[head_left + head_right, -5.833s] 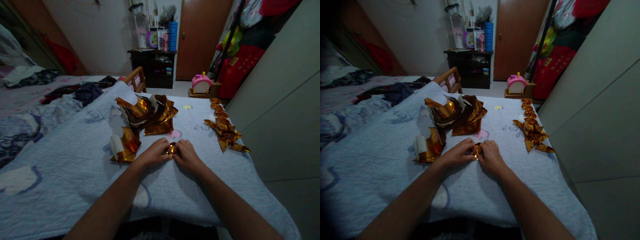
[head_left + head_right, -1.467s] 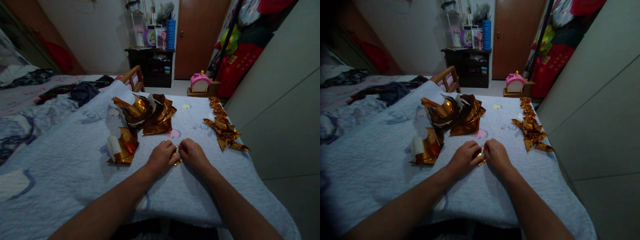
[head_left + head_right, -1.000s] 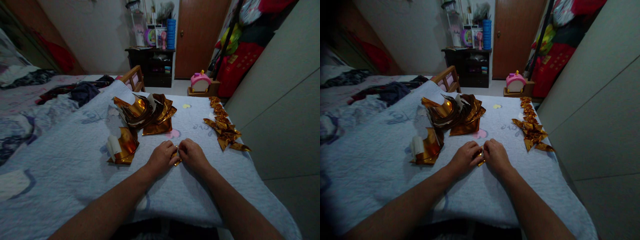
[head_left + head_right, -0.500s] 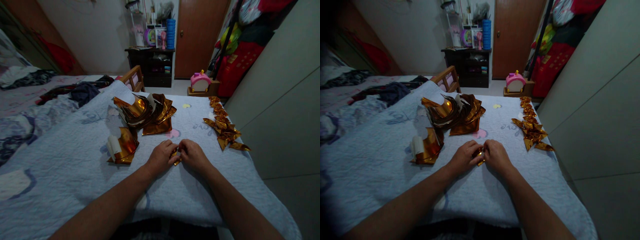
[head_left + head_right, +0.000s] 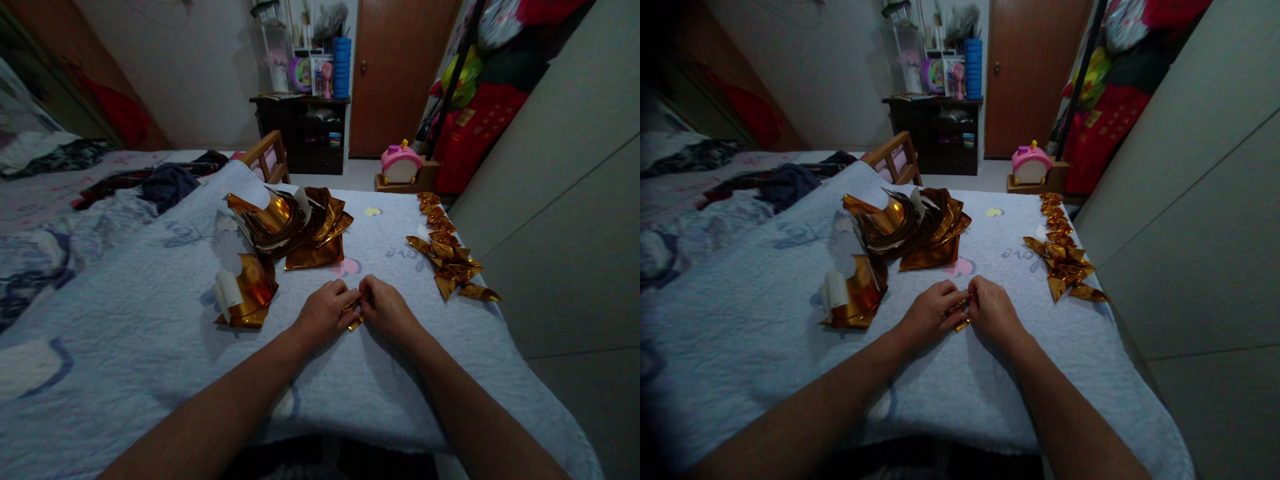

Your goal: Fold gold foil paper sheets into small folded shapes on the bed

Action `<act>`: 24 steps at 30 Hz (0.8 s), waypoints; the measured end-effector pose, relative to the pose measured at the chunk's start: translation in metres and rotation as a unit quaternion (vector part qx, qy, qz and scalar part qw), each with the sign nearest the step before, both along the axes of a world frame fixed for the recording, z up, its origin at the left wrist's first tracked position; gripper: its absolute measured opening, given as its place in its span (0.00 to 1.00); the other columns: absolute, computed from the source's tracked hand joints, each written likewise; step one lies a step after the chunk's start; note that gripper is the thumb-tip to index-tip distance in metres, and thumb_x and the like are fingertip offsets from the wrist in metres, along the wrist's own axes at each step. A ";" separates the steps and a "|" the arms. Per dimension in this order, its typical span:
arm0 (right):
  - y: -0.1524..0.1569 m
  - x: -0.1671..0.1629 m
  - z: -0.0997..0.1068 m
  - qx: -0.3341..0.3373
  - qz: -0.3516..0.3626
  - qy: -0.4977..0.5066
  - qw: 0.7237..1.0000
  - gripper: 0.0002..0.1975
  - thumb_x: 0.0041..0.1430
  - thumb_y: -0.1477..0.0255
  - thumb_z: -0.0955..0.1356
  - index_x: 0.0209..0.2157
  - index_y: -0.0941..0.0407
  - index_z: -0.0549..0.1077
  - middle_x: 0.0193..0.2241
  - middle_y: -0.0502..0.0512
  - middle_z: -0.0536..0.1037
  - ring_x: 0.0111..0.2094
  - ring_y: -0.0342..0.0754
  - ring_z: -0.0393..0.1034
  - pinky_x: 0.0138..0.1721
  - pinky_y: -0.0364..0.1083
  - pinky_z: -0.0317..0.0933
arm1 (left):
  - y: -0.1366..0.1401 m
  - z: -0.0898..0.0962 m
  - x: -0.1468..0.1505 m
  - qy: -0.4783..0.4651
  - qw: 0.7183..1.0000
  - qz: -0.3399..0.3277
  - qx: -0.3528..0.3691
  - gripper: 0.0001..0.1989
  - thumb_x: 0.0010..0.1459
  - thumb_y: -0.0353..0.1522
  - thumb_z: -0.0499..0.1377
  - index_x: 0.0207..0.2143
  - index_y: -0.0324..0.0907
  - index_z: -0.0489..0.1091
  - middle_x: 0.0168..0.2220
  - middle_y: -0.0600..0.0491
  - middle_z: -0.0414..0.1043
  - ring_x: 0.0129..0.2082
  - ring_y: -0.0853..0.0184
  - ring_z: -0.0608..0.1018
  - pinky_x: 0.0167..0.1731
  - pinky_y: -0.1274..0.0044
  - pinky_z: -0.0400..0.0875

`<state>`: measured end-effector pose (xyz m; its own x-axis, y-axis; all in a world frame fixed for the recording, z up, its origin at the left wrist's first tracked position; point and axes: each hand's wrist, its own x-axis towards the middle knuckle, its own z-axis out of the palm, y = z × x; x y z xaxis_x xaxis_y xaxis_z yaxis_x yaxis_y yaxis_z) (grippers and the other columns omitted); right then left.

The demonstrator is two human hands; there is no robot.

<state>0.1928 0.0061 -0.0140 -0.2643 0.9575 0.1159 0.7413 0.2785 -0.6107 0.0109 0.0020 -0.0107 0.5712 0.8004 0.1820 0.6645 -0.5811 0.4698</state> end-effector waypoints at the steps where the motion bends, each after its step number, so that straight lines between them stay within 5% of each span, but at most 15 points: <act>1: 0.000 0.000 0.000 0.000 -0.001 -0.001 1.000 0.08 0.52 0.82 0.65 0.33 0.55 0.67 0.29 0.51 0.72 0.30 0.46 0.65 0.32 0.43 0.53 | 0.000 -0.001 0.000 -0.001 1.000 -0.002 0.005 0.13 0.61 0.33 0.62 0.49 0.46 0.74 0.41 0.51 0.70 0.41 0.63 0.73 0.41 0.73 0.68; 10: 0.000 0.002 0.000 0.008 0.004 -0.019 1.000 0.09 0.54 0.81 0.66 0.37 0.57 0.71 0.35 0.56 0.75 0.36 0.48 0.68 0.38 0.44 0.57 | 0.000 -0.001 0.000 0.009 1.000 -0.001 0.015 0.09 0.62 0.35 0.62 0.44 0.44 0.75 0.39 0.52 0.70 0.40 0.64 0.73 0.40 0.74 0.68; 24: 0.001 0.004 0.000 0.002 0.013 -0.028 1.000 0.09 0.54 0.82 0.67 0.36 0.58 0.74 0.33 0.54 0.74 0.35 0.46 0.67 0.38 0.44 0.57 | 0.001 -0.004 0.000 -0.015 1.000 0.002 0.004 0.09 0.61 0.34 0.63 0.44 0.43 0.75 0.38 0.52 0.69 0.38 0.64 0.73 0.38 0.74 0.68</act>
